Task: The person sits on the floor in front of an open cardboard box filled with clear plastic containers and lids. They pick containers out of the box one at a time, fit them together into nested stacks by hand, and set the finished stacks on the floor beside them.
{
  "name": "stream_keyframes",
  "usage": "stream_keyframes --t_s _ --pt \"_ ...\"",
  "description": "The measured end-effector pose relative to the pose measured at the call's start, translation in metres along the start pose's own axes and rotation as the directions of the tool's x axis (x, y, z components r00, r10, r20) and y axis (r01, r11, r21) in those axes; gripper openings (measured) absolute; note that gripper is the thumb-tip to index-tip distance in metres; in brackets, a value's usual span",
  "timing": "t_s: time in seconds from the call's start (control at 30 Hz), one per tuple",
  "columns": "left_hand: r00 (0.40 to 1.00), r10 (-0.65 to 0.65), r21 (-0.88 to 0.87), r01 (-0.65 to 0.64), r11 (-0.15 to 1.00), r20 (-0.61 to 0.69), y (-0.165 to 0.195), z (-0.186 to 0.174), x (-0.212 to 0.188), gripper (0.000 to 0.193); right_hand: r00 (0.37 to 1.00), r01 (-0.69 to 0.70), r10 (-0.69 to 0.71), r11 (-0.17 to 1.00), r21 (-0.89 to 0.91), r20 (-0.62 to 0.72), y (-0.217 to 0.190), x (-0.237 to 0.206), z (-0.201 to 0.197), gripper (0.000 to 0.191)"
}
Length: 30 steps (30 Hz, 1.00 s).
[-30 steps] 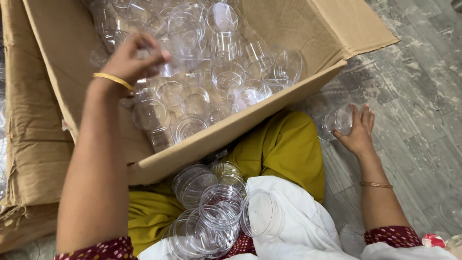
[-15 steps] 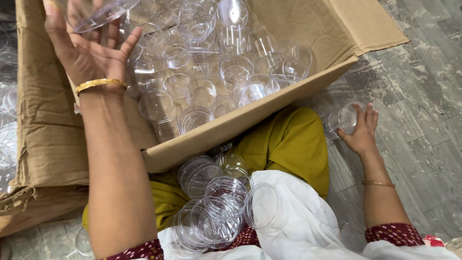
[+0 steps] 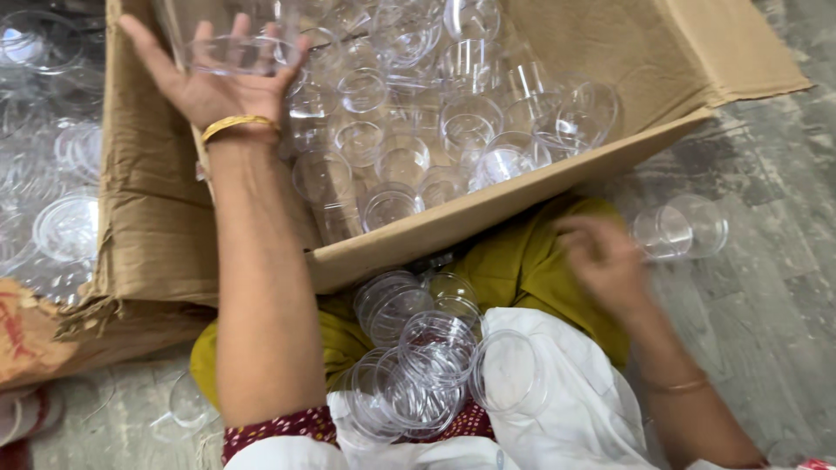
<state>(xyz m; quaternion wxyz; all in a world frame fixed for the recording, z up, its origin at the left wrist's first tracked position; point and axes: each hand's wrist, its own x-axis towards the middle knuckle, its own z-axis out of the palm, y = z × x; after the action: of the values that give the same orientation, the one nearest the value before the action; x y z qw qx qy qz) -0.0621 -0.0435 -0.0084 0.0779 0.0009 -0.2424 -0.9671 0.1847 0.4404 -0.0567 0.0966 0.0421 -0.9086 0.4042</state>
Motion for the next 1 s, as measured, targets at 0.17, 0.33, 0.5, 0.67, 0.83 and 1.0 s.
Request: stream_keyframes --t_s 0.17,0.33,0.5,0.67,0.83,1.0 --pt "0.998 -0.054 0.045 0.054 0.998 -0.013 -0.009 0.005 -0.007 0.134 0.76 0.468 -0.454 0.879 0.092 0.465 -0.098 0.012 0.117 0.051" --pt "0.994 -0.062 0.056 0.056 0.997 0.096 -0.012 0.016 -0.008 0.12 0.69 0.358 -0.341 0.927 0.107 0.638 -0.125 0.017 0.129 0.059" --pt "0.985 -0.14 0.124 0.128 0.984 0.096 -0.017 0.026 -0.009 0.105 0.756 0.318 -0.328 0.94 0.121 0.567 -0.118 0.012 0.095 0.045" --pt "0.979 -0.196 0.173 0.183 0.968 0.063 -0.021 0.036 -0.012 0.099 0.751 0.317 -0.241 0.948 -0.016 0.615 -0.122 0.016 0.095 0.045" --pt "0.982 -0.186 0.175 0.176 0.969 0.04 -0.022 0.037 -0.013 0.098 0.738 0.386 -0.445 0.895 0.224 0.506 -0.155 0.016 0.092 0.027" --pt "0.958 -0.233 0.225 0.192 0.955 0.168 -0.029 0.035 -0.012 0.102 0.926 0.371 -0.376 0.916 0.155 0.004 -0.182 0.05 0.017 0.019"
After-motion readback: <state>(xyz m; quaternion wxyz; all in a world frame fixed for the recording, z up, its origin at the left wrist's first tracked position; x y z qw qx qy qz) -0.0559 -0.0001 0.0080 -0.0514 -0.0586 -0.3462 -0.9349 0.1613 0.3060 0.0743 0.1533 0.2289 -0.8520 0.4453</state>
